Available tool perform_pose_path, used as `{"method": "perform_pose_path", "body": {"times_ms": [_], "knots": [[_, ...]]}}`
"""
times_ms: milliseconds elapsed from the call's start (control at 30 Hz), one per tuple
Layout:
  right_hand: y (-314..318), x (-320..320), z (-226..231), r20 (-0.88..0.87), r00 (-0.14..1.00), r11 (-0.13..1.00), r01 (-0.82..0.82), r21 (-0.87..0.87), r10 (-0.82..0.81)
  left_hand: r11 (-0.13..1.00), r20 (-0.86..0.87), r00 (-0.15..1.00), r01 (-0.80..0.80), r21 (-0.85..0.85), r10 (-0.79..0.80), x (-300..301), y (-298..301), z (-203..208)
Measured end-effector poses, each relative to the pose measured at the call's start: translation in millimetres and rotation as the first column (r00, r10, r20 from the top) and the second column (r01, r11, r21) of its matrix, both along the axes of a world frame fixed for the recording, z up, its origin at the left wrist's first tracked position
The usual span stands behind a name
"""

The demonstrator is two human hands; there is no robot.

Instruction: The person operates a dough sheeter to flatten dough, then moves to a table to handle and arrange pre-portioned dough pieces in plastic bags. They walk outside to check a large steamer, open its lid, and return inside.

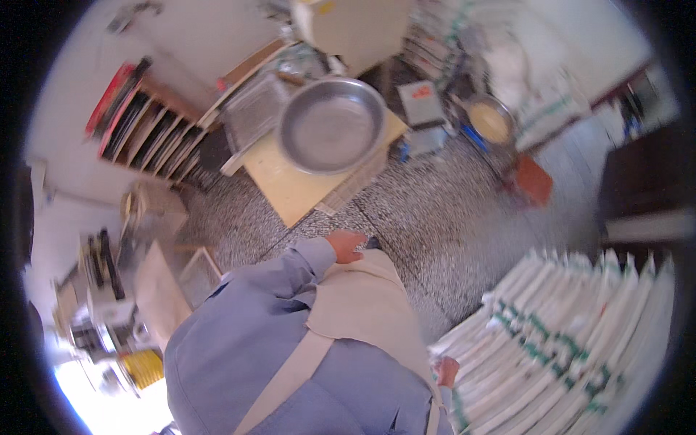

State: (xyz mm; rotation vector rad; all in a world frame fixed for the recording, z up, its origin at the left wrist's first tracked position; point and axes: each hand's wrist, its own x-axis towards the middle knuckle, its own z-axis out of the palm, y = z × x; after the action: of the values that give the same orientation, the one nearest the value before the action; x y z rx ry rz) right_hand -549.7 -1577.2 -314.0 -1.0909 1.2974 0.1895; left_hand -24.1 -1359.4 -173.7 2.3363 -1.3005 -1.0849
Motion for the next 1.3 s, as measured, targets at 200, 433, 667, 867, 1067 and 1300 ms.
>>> {"method": "perform_pose_path", "body": {"times_ms": [200, 433, 667, 867, 1067, 1300], "knots": [[-147, 174, 5, -0.345, 0.668, 0.589, -0.744, -0.316, 0.659, 0.888, 0.013, 0.888, -0.46, -0.006, 0.46, -2, 4, 3], [-224, 439, -3, -0.338, 0.102, -0.033, -0.929, -0.37, 0.936, 0.348, 0.062, 0.352, -0.935, 0.064, 0.934, -87, 51, 43], [-142, 650, -1, -0.473, -0.468, -0.661, -0.605, -0.445, 0.747, -0.206, 0.103, -0.205, -0.978, 0.004, 0.973, -249, 34, 46], [-5, 621, 18, -0.842, -0.511, -0.596, 0.735, -0.323, -0.173, -0.486, 0.049, -0.492, -0.868, -0.096, 0.869, -351, 35, 10], [250, 555, 35, 0.024, -0.696, -0.621, -0.656, -0.429, 0.718, -0.749, 0.085, -0.756, -0.655, -0.101, 0.649, -446, 70, 2], [400, 468, -8, -0.153, -0.982, -0.901, -0.034, -0.433, 0.111, -0.906, 0.059, -0.924, -0.382, -0.18, 0.378, -537, 121, 36]]}}
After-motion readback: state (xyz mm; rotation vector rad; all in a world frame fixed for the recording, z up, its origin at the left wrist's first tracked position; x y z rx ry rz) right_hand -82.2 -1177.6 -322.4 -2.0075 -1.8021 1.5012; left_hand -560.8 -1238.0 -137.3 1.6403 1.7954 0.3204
